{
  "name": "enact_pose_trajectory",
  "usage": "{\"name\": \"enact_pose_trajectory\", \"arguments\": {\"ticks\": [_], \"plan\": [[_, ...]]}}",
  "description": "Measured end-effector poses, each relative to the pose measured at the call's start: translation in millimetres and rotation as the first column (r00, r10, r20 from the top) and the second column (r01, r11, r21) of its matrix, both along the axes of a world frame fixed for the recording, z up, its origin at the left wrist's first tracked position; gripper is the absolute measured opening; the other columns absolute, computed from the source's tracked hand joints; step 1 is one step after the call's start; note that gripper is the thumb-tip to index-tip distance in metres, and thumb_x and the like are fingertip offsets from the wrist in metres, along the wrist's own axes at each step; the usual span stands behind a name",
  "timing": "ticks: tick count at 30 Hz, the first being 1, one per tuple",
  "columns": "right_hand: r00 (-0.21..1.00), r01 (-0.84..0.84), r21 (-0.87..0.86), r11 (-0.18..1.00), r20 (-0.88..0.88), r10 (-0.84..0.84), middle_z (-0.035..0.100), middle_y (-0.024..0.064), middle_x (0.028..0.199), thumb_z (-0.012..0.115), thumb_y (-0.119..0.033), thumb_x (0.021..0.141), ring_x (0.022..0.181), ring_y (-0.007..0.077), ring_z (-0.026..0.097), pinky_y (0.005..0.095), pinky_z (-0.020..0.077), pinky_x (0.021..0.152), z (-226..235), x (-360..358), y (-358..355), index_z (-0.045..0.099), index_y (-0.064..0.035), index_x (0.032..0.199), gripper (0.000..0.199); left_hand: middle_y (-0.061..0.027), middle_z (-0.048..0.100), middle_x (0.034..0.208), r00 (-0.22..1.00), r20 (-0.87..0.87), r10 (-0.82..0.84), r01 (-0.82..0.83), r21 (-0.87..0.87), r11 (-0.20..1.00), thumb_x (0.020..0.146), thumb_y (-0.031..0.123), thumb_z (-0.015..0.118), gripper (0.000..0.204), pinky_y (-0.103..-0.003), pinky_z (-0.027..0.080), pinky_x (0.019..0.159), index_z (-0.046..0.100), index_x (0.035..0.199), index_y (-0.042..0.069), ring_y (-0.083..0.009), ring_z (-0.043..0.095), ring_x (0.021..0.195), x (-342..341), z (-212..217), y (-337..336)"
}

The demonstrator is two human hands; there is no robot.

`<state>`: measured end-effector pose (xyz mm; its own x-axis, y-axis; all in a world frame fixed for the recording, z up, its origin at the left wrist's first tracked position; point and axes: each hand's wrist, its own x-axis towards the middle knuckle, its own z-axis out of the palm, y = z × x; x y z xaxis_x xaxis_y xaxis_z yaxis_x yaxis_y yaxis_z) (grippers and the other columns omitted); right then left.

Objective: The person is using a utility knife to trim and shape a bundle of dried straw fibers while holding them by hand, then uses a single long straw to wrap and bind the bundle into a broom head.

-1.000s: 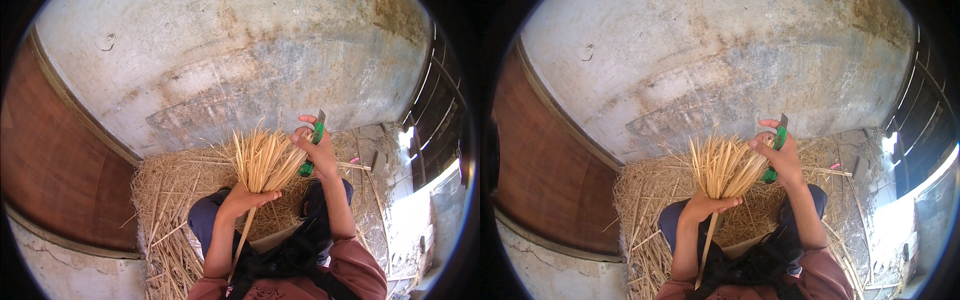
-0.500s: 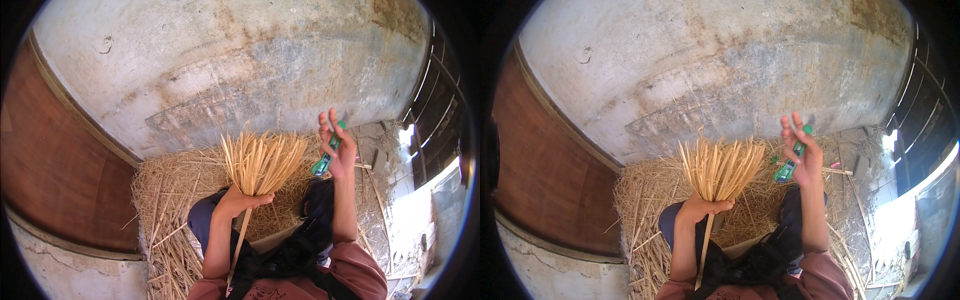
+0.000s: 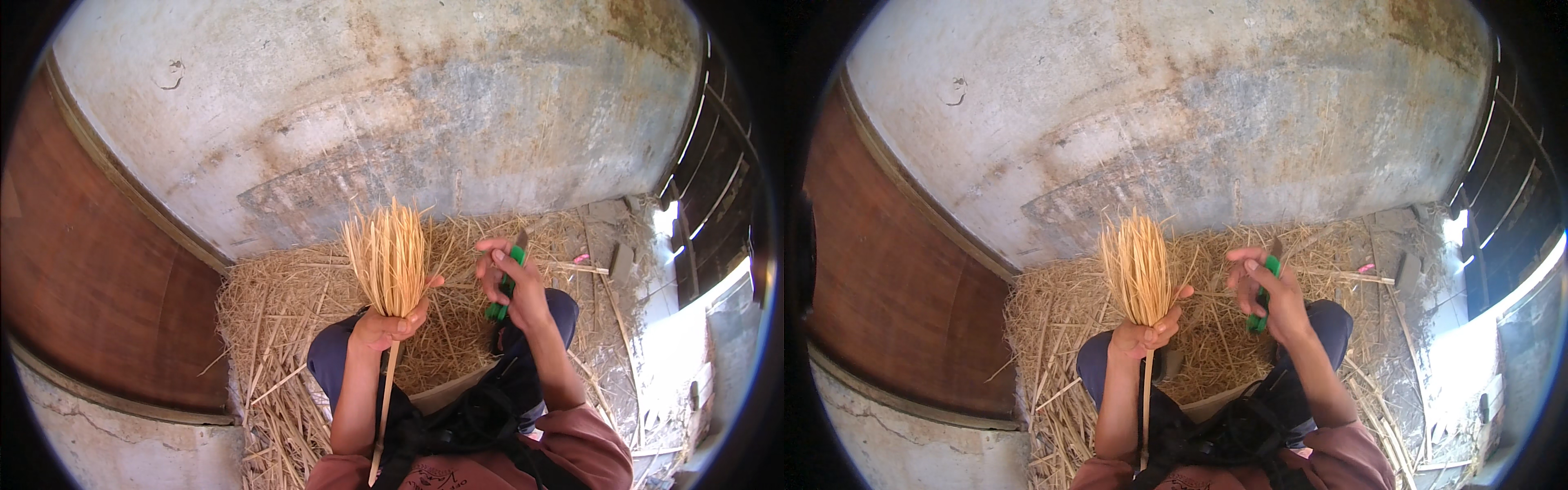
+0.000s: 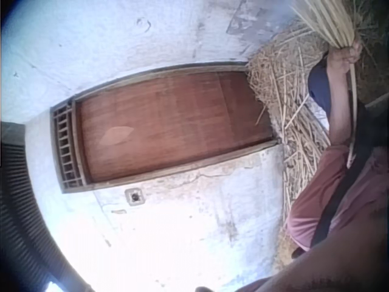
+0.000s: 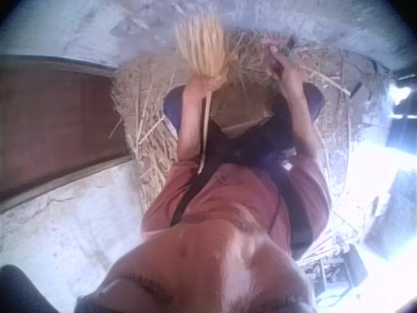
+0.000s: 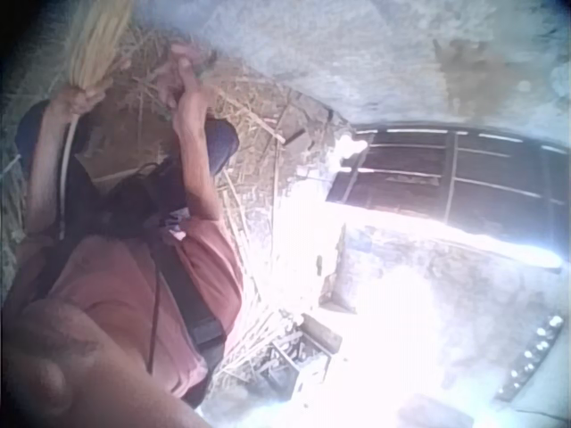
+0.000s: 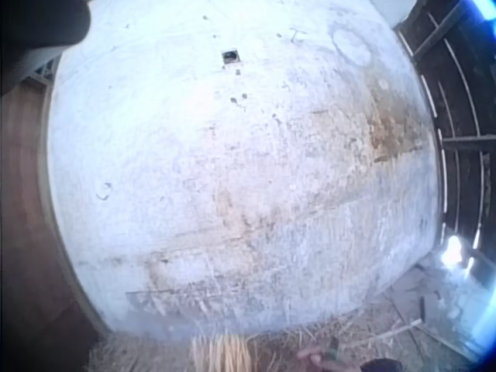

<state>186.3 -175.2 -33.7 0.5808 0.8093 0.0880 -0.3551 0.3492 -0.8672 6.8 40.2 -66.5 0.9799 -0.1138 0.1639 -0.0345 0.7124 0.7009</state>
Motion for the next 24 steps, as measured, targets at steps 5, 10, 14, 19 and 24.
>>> {"name": "enact_pose_trajectory", "arguments": {"ticks": [5,10,14,19,24], "plan": [[0.972,-0.029,-0.063,0.998,0.229,0.043,0.059,0.0023,0.112,0.079,-0.011,0.092,0.067,0.0029,0.051,0.0190,0.0392,0.057,3.1,-40.8,9.6,0.046,-0.0044,0.155,0.071,0.0019,0.055,0.086,1.000,0.021,-0.003,0.002,0.002,1.000,0.080,0.009,0.085,0.086,-0.017,0.031,0.047,0.044,0.155,-0.003,-0.0023,0.045,0.060,-2.2,-3.8,2.5],[0.896,0.036,-0.076,0.996,0.445,0.001,0.055,0.0109,0.139,0.096,-0.016,0.076,0.073,0.0066,0.058,0.0227,0.0486,0.064,32.9,-55.3,22.2,0.036,-0.0041,0.162,0.105,0.0017,0.058,0.085,0.990,-0.128,0.058,-0.042,0.127,0.991,0.082,0.011,0.086,0.068,-0.018,0.027,0.049,0.056,0.142,-0.001,-0.0022,0.045,0.060,-4.3,4.0,-10.8],[0.631,0.215,0.002,0.977,0.763,-0.140,0.063,0.0165,0.137,0.097,-0.024,0.075,0.090,0.0137,0.069,0.0291,0.0568,0.076,31.8,-45.4,40.0,0.044,-0.0006,0.155,0.099,0.0003,0.066,0.085,0.904,-0.373,0.210,-0.082,0.331,0.940,0.080,0.006,0.089,0.059,-0.021,0.033,0.049,0.061,0.130,-0.001,-0.0046,0.052,0.061,-4.2,17.6,-27.7],[0.765,0.156,-0.124,0.980,0.643,-0.040,0.076,0.0097,0.109,0.091,-0.016,0.083,0.095,0.0106,0.070,0.0308,0.0584,0.082,52.6,-49.2,47.3,0.064,0.0035,0.129,0.057,-0.0019,0.070,0.081,0.861,-0.242,0.448,-0.189,0.665,0.723,0.079,0.003,0.091,0.049,-0.025,0.038,0.049,0.066,0.121,0.004,-0.0068,0.056,0.060,-3.8,54.1,-47.6],[0.845,0.094,-0.104,0.990,0.534,-0.024,0.077,0.0069,0.099,0.085,-0.010,0.088,0.089,0.0107,0.070,0.0306,0.0585,0.080,48.0,-51.0,50.9,0.070,0.0037,0.116,0.035,-0.0018,0.072,0.091,0.874,-0.222,0.432,-0.142,0.734,0.664,0.080,0.014,0.094,0.060,-0.025,0.047,0.052,0.062,0.131,0.004,-0.0071,0.062,0.067,-6.2,73.2,-47.1]]}}
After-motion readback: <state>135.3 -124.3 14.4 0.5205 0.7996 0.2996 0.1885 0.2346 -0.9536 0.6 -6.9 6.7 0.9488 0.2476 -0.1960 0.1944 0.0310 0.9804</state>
